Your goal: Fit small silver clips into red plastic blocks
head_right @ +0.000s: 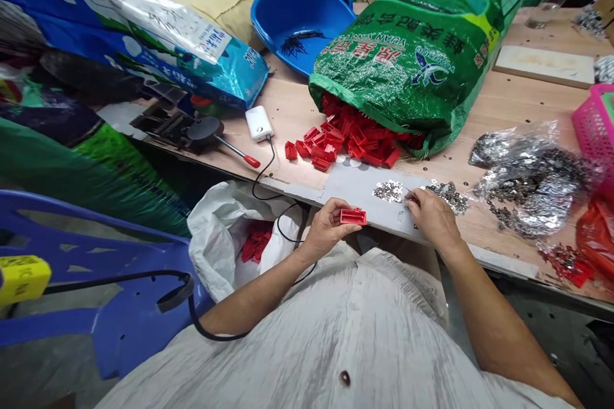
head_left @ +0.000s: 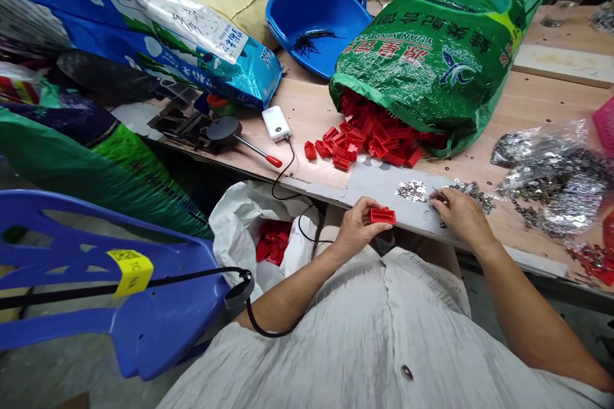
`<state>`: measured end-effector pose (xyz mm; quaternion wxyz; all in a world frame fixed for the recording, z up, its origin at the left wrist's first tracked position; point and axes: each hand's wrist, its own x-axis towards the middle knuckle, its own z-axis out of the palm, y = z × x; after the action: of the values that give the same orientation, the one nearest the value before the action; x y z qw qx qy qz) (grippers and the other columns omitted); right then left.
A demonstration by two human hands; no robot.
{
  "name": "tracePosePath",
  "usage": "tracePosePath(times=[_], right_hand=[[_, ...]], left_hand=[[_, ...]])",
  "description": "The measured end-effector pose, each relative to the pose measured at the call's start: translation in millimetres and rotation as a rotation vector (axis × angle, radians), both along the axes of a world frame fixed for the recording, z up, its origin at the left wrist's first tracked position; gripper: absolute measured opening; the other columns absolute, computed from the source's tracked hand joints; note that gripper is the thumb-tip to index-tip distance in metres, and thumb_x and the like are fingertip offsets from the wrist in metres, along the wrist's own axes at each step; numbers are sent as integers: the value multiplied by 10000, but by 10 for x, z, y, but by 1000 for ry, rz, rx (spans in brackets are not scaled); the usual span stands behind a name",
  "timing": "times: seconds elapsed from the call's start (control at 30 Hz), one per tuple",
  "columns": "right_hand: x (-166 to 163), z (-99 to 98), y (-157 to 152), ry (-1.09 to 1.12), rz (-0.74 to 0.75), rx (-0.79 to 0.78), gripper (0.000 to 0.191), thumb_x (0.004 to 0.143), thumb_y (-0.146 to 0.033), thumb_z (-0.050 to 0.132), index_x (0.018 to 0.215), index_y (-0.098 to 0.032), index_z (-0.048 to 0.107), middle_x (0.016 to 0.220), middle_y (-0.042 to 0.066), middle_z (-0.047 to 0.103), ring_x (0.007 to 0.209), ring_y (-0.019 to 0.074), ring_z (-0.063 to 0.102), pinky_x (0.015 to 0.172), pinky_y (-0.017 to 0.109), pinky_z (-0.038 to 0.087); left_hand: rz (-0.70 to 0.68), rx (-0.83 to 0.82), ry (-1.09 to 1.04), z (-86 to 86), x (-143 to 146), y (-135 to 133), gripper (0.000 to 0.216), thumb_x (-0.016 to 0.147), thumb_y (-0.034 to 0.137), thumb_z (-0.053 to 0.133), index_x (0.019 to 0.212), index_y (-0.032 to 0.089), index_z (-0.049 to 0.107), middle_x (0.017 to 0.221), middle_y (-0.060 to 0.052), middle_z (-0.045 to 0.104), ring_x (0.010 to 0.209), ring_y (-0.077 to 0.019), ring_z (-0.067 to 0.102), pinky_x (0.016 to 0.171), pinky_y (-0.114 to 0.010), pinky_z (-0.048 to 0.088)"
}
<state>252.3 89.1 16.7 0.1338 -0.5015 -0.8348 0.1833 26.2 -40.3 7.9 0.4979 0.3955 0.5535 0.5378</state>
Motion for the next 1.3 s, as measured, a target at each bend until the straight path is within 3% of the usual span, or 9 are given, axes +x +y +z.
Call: tracePosePath(times=[0.23,0.57,0.77,0.93,1.07,1.3], right_hand=[[-140,-36,28,-248,-61,87,242,919,-420,528,906,-214,653,934,98,697,783,245,620,658,352,403],[-185,-26,3,-291,-61,109,215,914,-388,542,921,-210,662,947,107,704,781,250,635,628,352,379],[-203,-36,-3,-287,-51,94,198,911,-357,523,910,-209,654,920,110,706,766,251,632,626,353,378],[-178,-31,31,-160,-103,22,186,911,-336,493,974,-211,616,906,105,711,773,263,631,650,354,390],[-123,-11,59,79,-87,-48,183,888,-348,518,982,-227,617,914,76,715,773,239,627,689,346,417],[-138,-3,26,489,58,-380,375,868,-508,533,1016,-196,680,775,24,670,655,168,564,597,300,433]], left_hand=[[-4,83,271,25,-4,-17,418,691,365,840,1030,193,667,983,-64,735,869,-183,694,827,-289,535],[91,224,413,104,48,8,391,719,347,822,1059,239,662,1066,-51,713,942,-194,682,886,-295,510],[72,224,406,154,68,16,360,716,351,820,1030,241,683,1039,-49,731,941,-201,684,917,-314,508],[69,197,303,128,74,24,362,732,333,808,1067,236,712,1083,-56,727,1003,-207,672,981,-331,498],[29,182,114,100,90,55,454,763,298,782,1203,246,683,1175,-61,687,1050,-190,650,977,-318,511],[-2,153,12,98,147,123,510,774,268,762,1272,294,659,1086,-34,631,955,-132,622,904,-253,523]])
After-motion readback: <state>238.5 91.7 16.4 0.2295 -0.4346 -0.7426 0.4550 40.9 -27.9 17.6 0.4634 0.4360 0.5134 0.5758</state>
